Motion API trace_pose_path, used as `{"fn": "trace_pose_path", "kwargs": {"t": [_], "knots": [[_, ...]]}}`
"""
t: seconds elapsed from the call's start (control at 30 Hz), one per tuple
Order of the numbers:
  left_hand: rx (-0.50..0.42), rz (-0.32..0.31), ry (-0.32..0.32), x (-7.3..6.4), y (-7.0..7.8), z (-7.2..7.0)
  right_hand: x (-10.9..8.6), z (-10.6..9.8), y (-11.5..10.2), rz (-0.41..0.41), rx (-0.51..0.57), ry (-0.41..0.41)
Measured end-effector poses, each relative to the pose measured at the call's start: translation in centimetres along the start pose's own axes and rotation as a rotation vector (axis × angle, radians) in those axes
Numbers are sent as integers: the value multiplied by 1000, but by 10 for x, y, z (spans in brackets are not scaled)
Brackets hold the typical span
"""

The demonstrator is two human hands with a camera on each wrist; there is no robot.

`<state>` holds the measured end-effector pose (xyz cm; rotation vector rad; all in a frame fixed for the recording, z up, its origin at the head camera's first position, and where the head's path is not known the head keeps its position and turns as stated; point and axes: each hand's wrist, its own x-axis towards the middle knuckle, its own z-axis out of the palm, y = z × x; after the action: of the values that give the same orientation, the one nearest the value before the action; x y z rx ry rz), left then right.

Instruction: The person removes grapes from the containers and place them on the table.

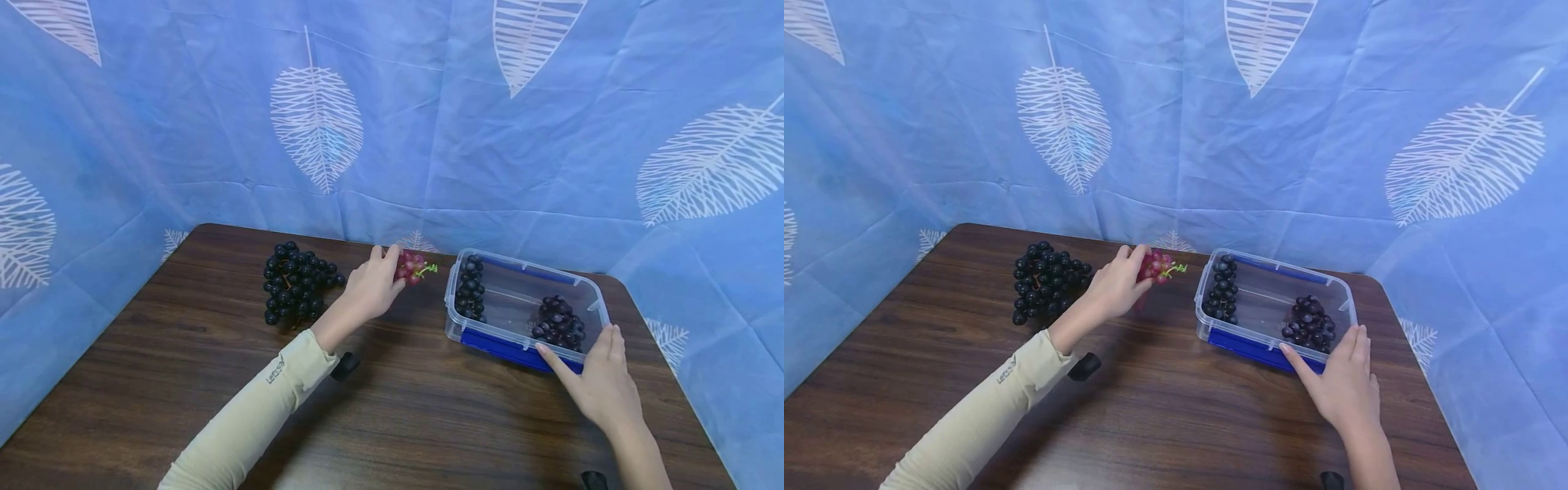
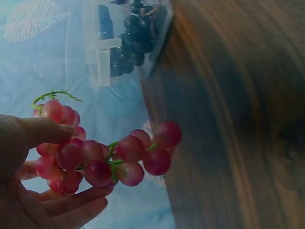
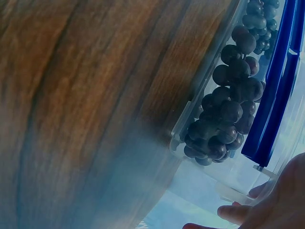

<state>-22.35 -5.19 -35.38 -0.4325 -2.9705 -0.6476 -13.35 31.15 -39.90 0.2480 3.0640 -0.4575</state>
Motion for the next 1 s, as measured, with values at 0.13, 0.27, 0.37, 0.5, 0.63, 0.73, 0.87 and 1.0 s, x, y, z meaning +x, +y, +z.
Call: {"fn": "trace_pose_path", "kwargs": {"t": [0.13, 0.27, 0.37, 0.5, 0.63, 0.73, 0.87, 1.0], "knots": [[2, -33, -25, -4, -7, 4, 0, 0, 0, 3, 2, 3], [7, -70, -67, -5, -11, 7, 0, 0, 0, 2, 2, 9], [16, -103, -102, -5, -13, 9, 1, 0, 0, 5, 2, 9], [24, -141, -139, 0, -17, 15, 1, 1, 0, 11, 2, 8], [21, -160, -178, 8, -23, 27, 1, 0, 1, 15, -1, 5], [19, -175, -203, 11, -30, 38, 1, 1, 1, 12, -1, -1], [24, -185, -209, 11, -37, 48, 1, 2, 0, 4, 1, 1], [44, -163, -201, 10, -36, 48, 0, 1, 0, 5, 0, 10]]}}
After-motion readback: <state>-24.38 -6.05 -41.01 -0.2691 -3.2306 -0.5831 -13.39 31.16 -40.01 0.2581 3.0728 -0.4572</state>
